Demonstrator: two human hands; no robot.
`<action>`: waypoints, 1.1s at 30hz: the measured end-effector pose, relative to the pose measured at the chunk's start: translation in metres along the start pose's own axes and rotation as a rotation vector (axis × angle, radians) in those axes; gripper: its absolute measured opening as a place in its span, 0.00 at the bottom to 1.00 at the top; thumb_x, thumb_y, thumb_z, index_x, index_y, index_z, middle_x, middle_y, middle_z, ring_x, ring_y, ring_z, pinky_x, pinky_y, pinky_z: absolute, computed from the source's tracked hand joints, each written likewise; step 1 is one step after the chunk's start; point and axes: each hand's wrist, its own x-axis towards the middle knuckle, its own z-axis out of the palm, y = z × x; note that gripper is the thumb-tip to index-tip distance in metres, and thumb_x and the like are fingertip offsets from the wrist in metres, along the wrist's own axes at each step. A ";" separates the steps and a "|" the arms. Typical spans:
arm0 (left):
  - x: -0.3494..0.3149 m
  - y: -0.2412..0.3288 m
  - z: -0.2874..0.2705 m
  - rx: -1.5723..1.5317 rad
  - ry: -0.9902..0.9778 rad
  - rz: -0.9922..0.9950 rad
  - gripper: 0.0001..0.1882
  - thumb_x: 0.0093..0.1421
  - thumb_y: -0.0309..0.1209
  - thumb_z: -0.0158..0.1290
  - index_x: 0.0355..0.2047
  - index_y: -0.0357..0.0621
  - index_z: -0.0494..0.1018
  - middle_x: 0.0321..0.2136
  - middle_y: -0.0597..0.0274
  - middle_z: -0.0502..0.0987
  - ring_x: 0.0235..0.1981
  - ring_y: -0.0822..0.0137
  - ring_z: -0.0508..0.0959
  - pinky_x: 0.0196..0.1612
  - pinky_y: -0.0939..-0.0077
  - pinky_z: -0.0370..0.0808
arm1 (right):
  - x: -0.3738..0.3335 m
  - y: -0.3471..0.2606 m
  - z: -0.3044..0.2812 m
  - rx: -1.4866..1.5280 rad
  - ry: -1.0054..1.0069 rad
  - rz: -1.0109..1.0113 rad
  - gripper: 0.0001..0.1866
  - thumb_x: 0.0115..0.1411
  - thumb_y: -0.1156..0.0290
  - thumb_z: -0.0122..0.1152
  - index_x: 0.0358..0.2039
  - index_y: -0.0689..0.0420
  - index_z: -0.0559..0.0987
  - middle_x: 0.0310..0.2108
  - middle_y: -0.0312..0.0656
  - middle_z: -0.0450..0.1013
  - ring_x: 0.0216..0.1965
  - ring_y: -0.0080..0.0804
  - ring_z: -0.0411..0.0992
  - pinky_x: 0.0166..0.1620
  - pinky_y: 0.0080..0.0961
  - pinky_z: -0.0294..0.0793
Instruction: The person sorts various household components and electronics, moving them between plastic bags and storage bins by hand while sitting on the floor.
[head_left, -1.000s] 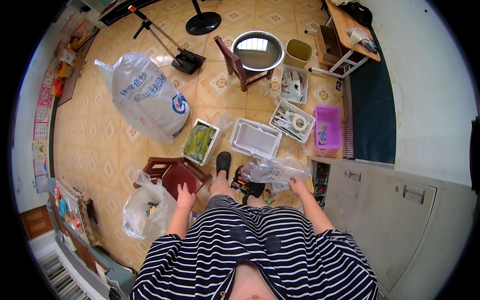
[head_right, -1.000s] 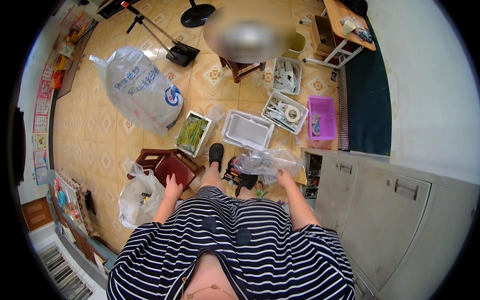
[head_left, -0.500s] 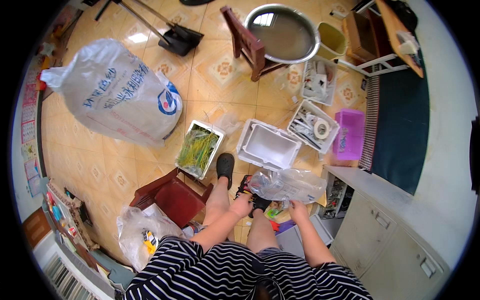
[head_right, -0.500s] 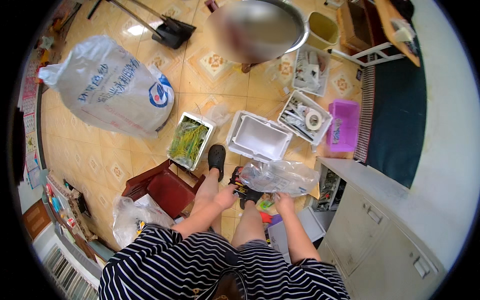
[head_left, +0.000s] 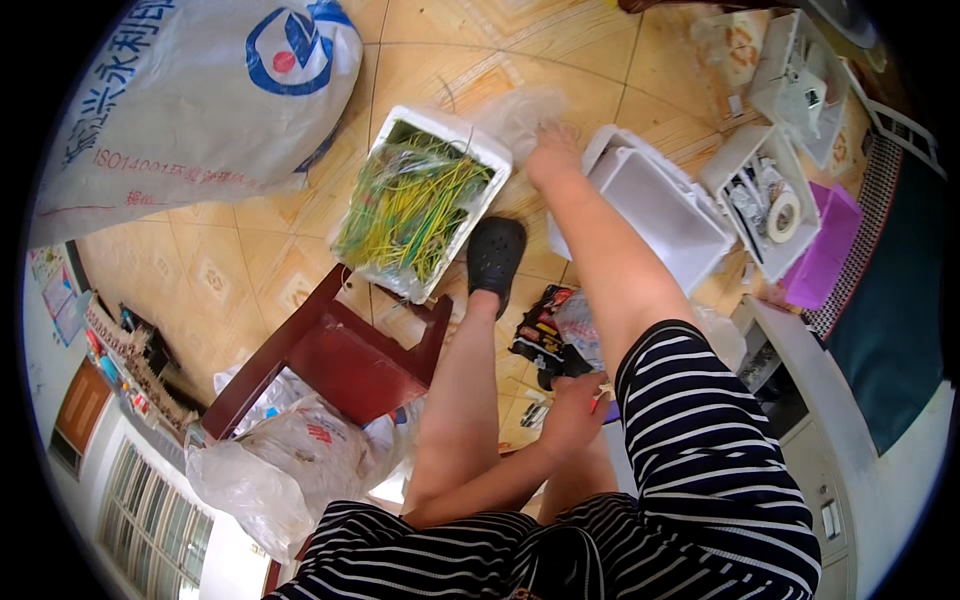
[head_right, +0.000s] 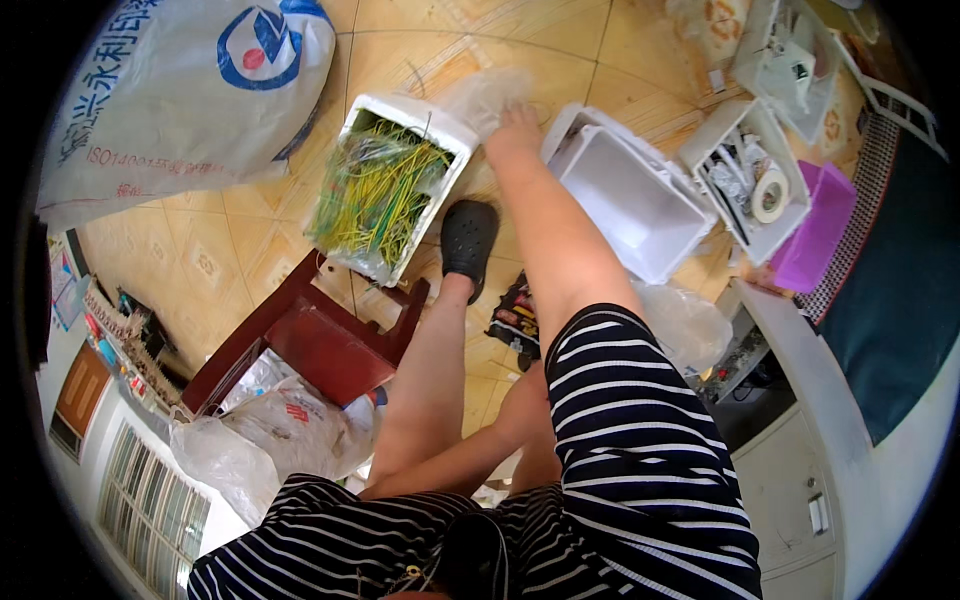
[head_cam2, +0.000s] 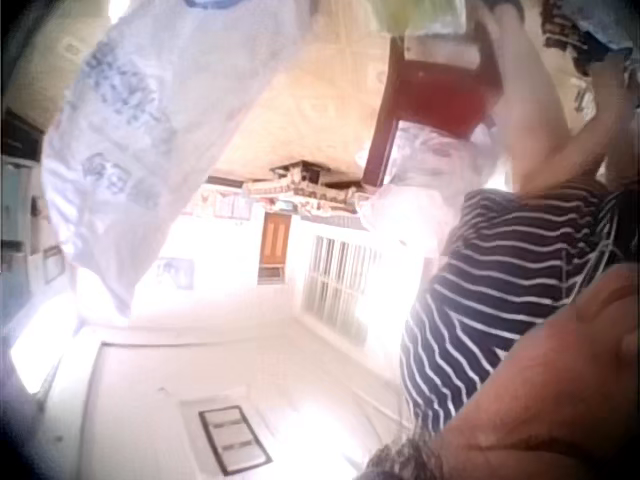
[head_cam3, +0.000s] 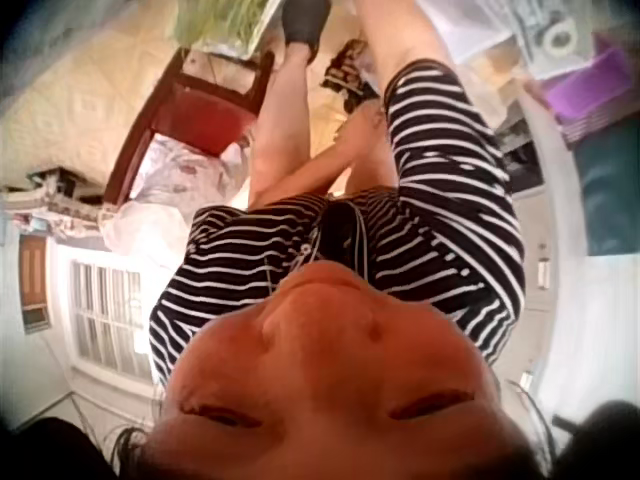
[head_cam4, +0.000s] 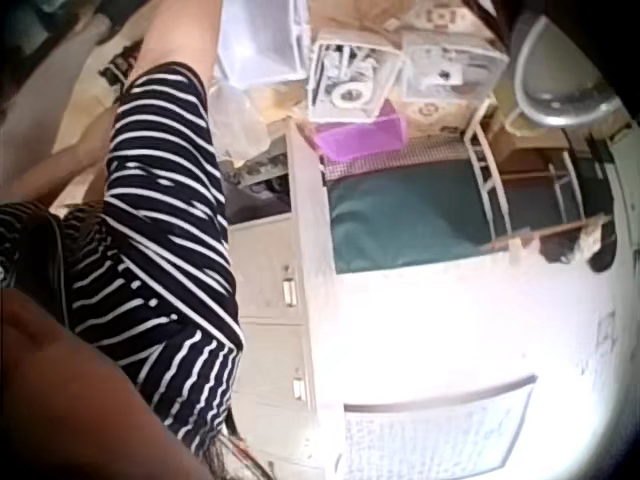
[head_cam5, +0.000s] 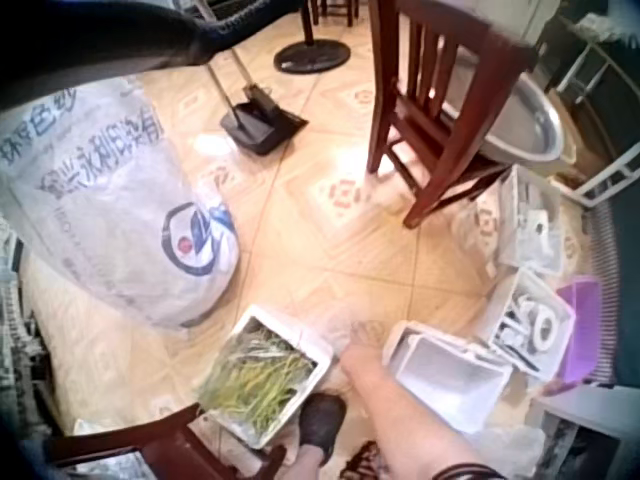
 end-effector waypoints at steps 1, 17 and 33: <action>-0.001 -0.005 0.001 -0.079 0.018 -0.113 0.19 0.58 0.30 0.51 0.49 0.37 0.71 0.44 0.43 0.74 0.43 0.52 0.75 0.47 0.62 0.72 | -0.009 -0.005 -0.005 -0.083 -0.179 -0.053 0.20 0.55 0.73 0.49 0.49 0.55 0.78 0.54 0.49 0.69 0.58 0.43 0.64 0.61 0.40 0.57; 0.010 -0.021 0.012 -0.866 0.352 -0.456 0.19 0.66 0.34 0.44 0.55 0.41 0.64 0.47 0.57 0.73 0.45 0.65 0.74 0.46 0.69 0.73 | -0.367 0.043 -0.088 1.377 -0.569 0.349 0.15 0.67 0.64 0.47 0.45 0.62 0.76 0.40 0.36 0.76 0.42 0.22 0.71 0.50 0.23 0.68; -0.009 -0.123 0.034 0.098 0.499 -0.307 0.14 0.57 0.23 0.48 0.43 0.29 0.71 0.38 0.44 0.72 0.42 0.49 0.72 0.48 0.62 0.68 | -0.455 -0.069 0.194 0.457 -0.608 0.493 0.25 0.59 0.54 0.52 0.47 0.62 0.78 0.57 0.48 0.67 0.65 0.44 0.51 0.62 0.54 0.44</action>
